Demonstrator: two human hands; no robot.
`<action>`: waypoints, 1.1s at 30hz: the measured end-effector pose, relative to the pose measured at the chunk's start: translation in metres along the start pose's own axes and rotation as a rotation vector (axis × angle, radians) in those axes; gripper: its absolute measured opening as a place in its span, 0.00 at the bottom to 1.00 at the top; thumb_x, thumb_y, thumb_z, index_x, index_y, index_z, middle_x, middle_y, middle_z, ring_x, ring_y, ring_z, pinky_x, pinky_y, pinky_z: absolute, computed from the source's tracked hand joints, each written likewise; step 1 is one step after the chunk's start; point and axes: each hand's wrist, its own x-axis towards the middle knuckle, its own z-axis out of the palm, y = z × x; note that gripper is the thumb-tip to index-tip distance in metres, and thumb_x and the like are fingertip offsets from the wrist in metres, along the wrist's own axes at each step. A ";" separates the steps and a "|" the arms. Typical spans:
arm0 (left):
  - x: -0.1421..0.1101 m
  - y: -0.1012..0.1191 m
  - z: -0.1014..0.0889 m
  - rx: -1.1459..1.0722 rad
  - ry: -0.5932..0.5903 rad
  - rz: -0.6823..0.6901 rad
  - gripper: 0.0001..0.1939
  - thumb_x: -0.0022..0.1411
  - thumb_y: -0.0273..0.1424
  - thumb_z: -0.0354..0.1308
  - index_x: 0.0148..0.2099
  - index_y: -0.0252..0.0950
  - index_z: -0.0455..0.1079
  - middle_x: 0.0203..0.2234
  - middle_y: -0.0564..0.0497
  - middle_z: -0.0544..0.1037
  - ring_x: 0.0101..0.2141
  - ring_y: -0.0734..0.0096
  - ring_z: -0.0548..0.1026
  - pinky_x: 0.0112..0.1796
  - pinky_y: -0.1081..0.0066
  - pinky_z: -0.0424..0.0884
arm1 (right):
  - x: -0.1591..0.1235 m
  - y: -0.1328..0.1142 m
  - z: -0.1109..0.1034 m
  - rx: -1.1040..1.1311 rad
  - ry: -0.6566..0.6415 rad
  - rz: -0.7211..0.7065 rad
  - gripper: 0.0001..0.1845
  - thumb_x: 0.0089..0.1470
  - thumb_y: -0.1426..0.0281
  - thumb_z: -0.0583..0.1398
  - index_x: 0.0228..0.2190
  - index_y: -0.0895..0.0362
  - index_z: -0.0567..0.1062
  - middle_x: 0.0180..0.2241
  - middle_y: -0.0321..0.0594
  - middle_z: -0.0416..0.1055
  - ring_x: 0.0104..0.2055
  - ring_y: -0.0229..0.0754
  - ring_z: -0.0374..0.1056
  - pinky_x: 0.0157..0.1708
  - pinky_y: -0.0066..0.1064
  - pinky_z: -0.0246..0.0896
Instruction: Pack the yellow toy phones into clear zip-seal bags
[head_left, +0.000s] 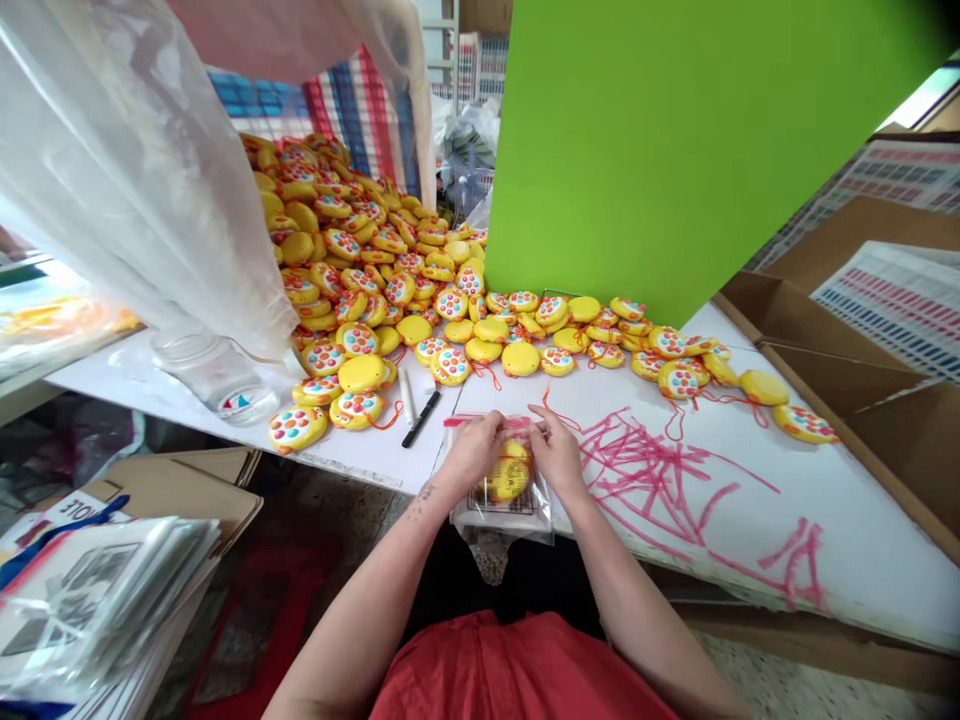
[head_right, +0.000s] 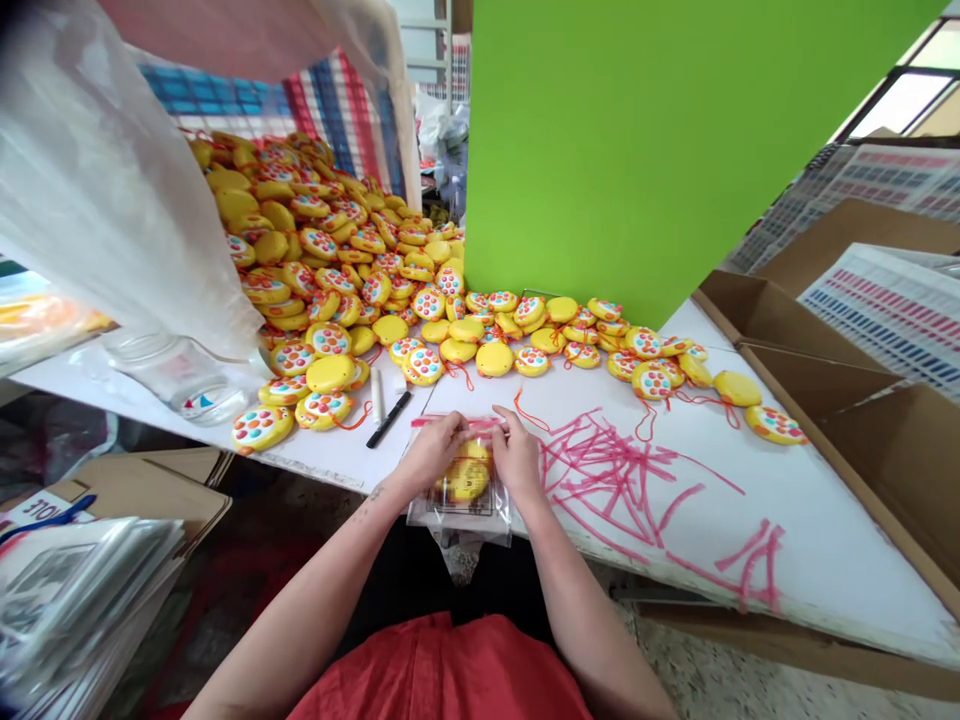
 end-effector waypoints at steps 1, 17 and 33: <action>-0.002 0.004 -0.002 -0.013 0.020 -0.014 0.06 0.66 0.31 0.51 0.37 0.36 0.67 0.30 0.49 0.77 0.36 0.64 0.74 0.43 0.64 0.68 | -0.001 -0.005 -0.001 0.083 0.011 0.017 0.22 0.57 0.65 0.53 0.53 0.53 0.68 0.29 0.37 0.71 0.28 0.44 0.70 0.29 0.36 0.67; -0.026 -0.005 0.000 -0.890 0.142 -0.410 0.15 0.56 0.41 0.60 0.36 0.35 0.64 0.30 0.51 0.76 0.26 0.76 0.70 0.24 0.77 0.65 | -0.011 -0.037 -0.023 0.026 0.257 -0.263 0.20 0.62 0.64 0.53 0.54 0.53 0.67 0.45 0.46 0.70 0.46 0.49 0.68 0.46 0.45 0.67; -0.023 0.023 -0.012 -0.236 0.072 -0.025 0.15 0.64 0.27 0.48 0.50 0.37 0.70 0.39 0.46 0.79 0.40 0.63 0.76 0.42 0.67 0.70 | 0.012 -0.068 -0.011 -0.437 0.021 -0.695 0.30 0.56 0.78 0.55 0.59 0.52 0.62 0.34 0.40 0.73 0.44 0.50 0.63 0.51 0.46 0.52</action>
